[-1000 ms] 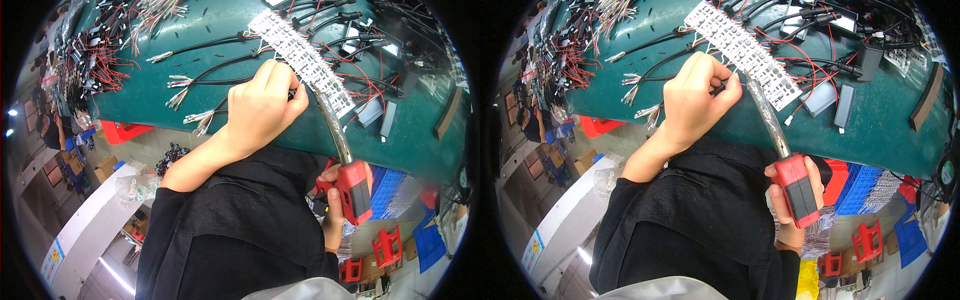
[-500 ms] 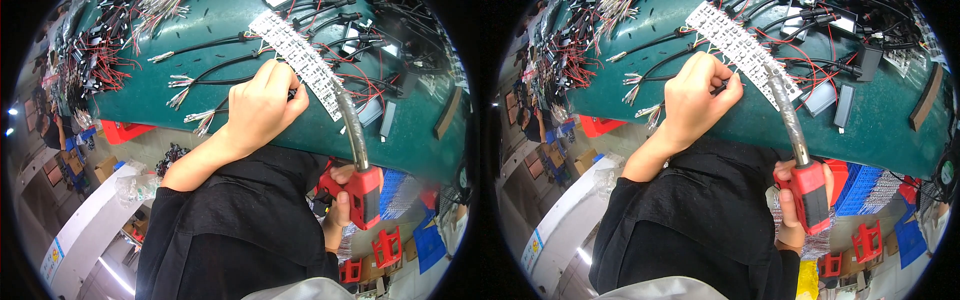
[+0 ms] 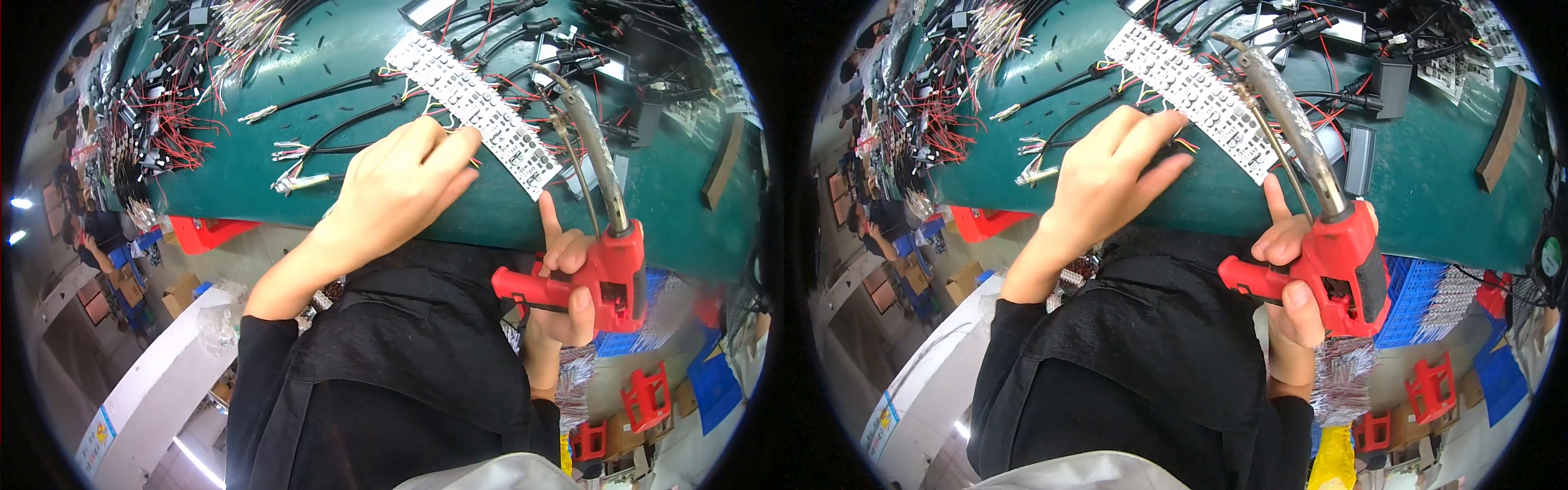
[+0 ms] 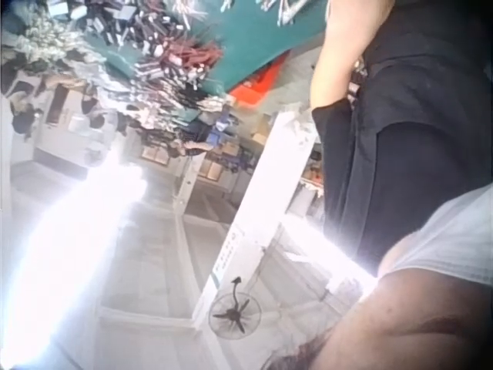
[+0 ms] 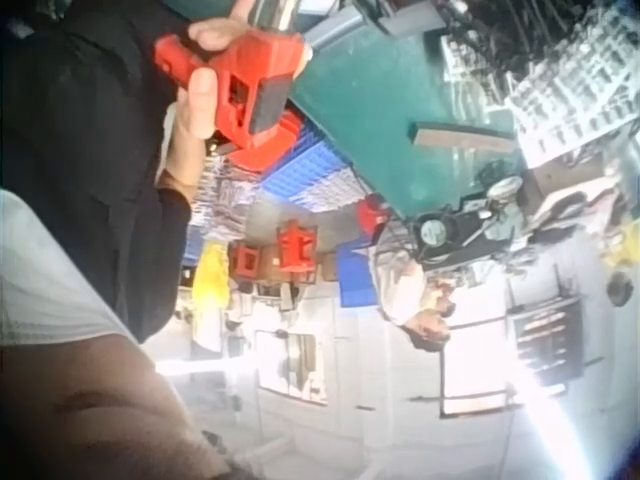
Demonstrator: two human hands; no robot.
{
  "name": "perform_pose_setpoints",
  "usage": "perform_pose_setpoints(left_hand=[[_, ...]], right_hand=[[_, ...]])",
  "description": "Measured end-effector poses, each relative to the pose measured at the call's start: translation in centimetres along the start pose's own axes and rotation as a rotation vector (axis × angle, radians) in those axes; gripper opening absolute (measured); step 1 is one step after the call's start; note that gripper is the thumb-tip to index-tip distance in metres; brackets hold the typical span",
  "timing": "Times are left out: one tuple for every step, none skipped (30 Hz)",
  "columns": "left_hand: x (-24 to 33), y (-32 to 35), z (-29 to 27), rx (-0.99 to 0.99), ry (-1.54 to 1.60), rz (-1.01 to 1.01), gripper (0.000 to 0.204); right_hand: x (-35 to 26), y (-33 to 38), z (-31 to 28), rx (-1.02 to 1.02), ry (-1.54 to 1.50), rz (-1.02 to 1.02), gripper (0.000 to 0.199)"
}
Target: The person positions wires onto electronic circuit boards and solders them using a soldering iron.
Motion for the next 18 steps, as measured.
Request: perform_pose_setpoints(left_hand=[[-0.6,0.0,-0.1,-0.004,0.005,0.004,0.022],[-1.0,0.2,-0.1,-0.019,0.017,0.131,0.025],[-1.0,0.4,-0.1,-0.035,0.029,0.258,0.028],[-1.1,0.5,-0.1,-0.012,0.064,0.205,0.024],[-1.2,0.4,0.2,-0.016,0.066,0.208,0.024],[-1.5,0.2,0.4,0.050,0.061,0.202,0.022],[-1.6,0.2,0.6,0.115,0.056,0.197,0.021],[-1.3,0.2,0.8,0.149,0.053,0.176,0.019],[-1.2,0.2,1.0,0.147,0.054,0.176,0.019],[-1.2,0.3,1.1,0.167,0.041,0.171,0.020],[-1.2,0.5,1.2,0.187,0.029,0.167,0.021],[-1.1,0.6,1.2,0.186,0.029,0.165,0.021],[-1.0,0.6,1.1,0.164,0.016,0.171,0.021],[-0.9,0.6,1.1,0.142,0.005,0.176,0.022],[-0.8,0.6,1.1,0.141,0.006,0.173,0.022],[-0.7,0.5,1.0,0.136,-0.015,0.172,0.022],[-0.6,0.4,1.0,0.129,-0.037,0.173,0.022],[-0.6,0.4,1.1,0.128,-0.037,0.173,0.022]], right_hand=[[0.0,0.0,0.0,0.007,0.003,-0.002,0.082],[-0.1,-0.1,0.1,-0.007,-0.002,-0.005,0.082],[-0.1,-0.1,0.3,-0.021,-0.007,-0.007,0.082],[-0.2,-0.1,0.3,-0.023,-0.012,-0.009,0.082],[0.0,-0.1,0.3,-0.028,-0.007,-0.002,0.081],[0.1,-0.1,0.3,-0.033,-0.002,0.005,0.081],[0.2,-0.1,0.3,-0.029,-0.002,0.004,0.081],[0.1,-0.1,0.4,-0.040,0.029,0.018,0.080],[-0.2,0.0,0.5,-0.052,0.061,0.032,0.080],[-0.6,0.5,0.4,-0.002,0.127,0.058,0.081],[-0.7,0.9,0.1,-0.001,0.127,0.059,0.081],[-0.6,1.3,-0.3,-0.026,0.156,0.036,0.081],[-0.7,1.6,-0.8,-0.051,0.185,0.013,0.082],[-1.0,2.2,-1.4,-0.063,0.218,0.040,0.080],[-1.4,2.7,-1.7,-0.063,0.219,0.042,0.080],[-1.6,3.3,-2.1,-0.064,0.256,0.101,0.078],[-1.8,3.8,-2.3,-0.063,0.292,0.158,0.077],[-1.7,4.2,-2.5,-0.060,0.258,0.114,0.072]])
Point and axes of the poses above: each hand's wrist, its own y-axis away from the middle knuckle, its own z-axis out of the palm, x = y × z, the point moved 3 cm from there along -y, towards the middle knuckle, and after that the axes turned 4 degrees about y, right-handed, at the moved point
